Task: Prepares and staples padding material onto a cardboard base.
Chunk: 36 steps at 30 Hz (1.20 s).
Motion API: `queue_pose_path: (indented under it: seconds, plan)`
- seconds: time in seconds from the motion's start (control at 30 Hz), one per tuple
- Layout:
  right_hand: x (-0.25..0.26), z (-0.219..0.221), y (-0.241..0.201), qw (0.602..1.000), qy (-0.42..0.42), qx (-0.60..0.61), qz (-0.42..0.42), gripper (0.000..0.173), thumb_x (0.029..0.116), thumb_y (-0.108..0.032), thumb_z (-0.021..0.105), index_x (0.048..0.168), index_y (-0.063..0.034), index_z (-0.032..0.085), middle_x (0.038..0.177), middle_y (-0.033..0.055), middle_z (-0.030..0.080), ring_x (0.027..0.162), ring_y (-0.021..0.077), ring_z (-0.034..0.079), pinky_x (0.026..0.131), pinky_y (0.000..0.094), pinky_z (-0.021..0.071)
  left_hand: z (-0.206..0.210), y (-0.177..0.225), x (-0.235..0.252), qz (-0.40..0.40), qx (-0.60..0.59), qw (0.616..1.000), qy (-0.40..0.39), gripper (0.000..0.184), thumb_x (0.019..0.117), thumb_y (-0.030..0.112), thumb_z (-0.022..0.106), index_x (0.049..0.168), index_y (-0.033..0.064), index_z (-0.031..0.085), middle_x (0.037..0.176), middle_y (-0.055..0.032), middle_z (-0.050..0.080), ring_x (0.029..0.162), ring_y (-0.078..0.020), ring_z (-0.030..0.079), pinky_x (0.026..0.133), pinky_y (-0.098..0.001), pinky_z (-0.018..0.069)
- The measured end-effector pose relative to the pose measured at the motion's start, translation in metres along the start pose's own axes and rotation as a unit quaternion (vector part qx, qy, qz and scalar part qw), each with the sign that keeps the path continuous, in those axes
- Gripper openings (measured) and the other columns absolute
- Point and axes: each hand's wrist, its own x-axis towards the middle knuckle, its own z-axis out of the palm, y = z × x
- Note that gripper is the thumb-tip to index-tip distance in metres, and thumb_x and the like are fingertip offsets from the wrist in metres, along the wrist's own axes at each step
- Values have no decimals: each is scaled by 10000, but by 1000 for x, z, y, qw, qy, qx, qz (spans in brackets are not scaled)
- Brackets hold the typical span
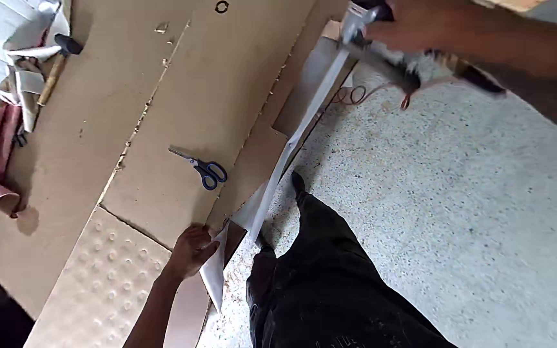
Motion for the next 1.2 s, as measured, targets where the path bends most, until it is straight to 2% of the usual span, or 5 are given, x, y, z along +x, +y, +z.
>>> queue_pose_path:
  seconds: [0.23,0.43,0.6,1.07,1.2]
  plan:
    - [-343,182,-132,872,-126,430,199,295,1074,-300,538,1206,-47,617,914,127,734,572,236,661,555,429,603,10,-15,-9,90,-111,983,114,301,922,278,719,660,136,674,795,14,700,904,-161,694,940,-439,568]
    - [-405,339,-260,690,-76,680,234,398,1086,-419,462,1225,-82,624,990,131,732,577,235,639,541,407,578,20,-11,-12,94,-44,970,219,314,879,241,777,630,135,618,747,4,654,817,-170,640,802,-403,527]
    - [-400,381,-305,545,-57,800,243,405,1095,-432,426,1266,-109,602,1057,144,722,574,206,609,546,352,548,25,-9,-11,77,-43,962,259,389,867,193,807,604,117,531,681,-12,582,691,-168,597,660,-364,517]
    - [-432,409,-314,515,-39,840,165,365,1109,-327,438,1225,-19,594,992,204,706,569,252,629,563,390,584,20,-7,-5,66,-96,967,227,364,877,100,757,634,149,490,674,29,570,619,-99,563,585,-289,498]
    - [-460,410,-328,531,-43,834,148,451,1106,-395,398,1115,-28,661,646,133,586,493,206,562,506,357,545,20,-9,-7,61,-94,969,220,359,883,86,749,642,148,490,657,37,557,594,-87,543,557,-268,468]
